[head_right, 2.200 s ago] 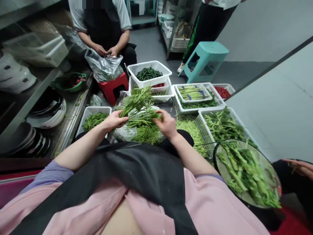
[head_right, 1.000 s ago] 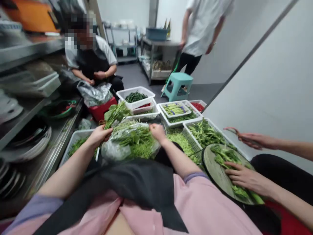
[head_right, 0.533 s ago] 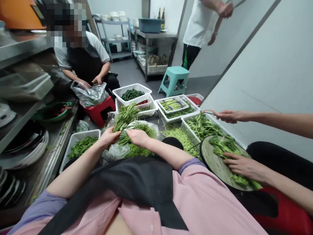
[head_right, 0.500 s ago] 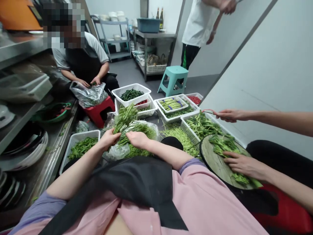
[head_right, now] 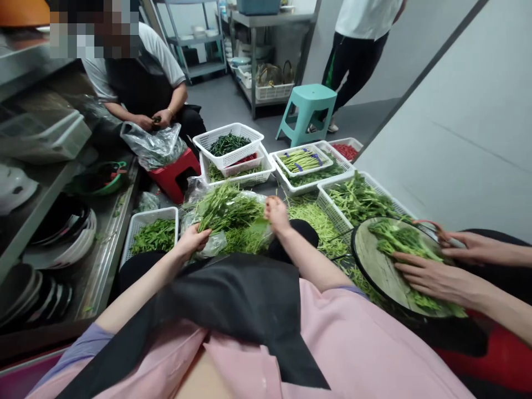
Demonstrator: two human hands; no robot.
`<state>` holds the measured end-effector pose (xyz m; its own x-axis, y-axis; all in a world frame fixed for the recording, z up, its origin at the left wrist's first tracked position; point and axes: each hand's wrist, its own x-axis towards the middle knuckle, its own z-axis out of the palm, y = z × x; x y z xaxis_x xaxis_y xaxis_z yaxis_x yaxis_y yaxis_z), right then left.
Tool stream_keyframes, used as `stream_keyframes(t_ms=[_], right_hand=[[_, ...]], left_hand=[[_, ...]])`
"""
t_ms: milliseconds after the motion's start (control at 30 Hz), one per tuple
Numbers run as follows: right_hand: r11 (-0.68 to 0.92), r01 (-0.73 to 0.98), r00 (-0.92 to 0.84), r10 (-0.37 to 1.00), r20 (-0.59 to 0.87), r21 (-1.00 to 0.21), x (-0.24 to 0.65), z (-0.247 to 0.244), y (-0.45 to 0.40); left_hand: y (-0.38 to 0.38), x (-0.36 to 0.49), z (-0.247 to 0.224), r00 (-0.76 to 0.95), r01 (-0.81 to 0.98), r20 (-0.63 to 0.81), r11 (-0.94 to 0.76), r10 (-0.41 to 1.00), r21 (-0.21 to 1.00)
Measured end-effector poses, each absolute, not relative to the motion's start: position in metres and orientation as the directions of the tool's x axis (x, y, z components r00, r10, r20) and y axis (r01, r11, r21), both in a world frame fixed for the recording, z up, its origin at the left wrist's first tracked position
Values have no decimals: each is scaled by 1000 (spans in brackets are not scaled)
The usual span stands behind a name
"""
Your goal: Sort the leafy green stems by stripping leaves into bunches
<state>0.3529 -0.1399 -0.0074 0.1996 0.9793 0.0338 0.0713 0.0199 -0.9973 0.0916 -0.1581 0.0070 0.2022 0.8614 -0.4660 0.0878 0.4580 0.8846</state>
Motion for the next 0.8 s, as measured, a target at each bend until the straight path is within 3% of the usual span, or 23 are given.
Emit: stream_keyframes(t_ms=[100, 200, 333, 433, 533, 667, 800], right_hand=[[131, -29, 375, 920, 111, -991, 393, 1, -134], [181, -15, 373, 914, 162, -983, 397, 4, -138], [233, 228, 279, 915, 293, -945, 368, -1, -145], [345, 568, 72, 884, 462, -748, 352, -9, -144], [406, 771, -184, 880, 438, -491, 347, -16, -142], [495, 821, -407, 857, 317, -284, 338, -15, -139], [509, 830, -431, 845, 317, -227, 321, -9, -137]], left_hand=[[-157, 84, 6, 265, 40, -454, 461, 851, 887], [-153, 87, 3, 319, 32, -414, 426, 853, 904], [-142, 101, -5, 274, 145, -327, 297, 905, 944], [-134, 108, -11, 226, 207, -247, 201, 942, 957], [-132, 106, -11, 250, 182, -246, 205, 936, 962], [-139, 95, 0, 430, 53, -386, 404, 817, 913], [-147, 89, 13, 538, -53, -457, 569, 708, 820]])
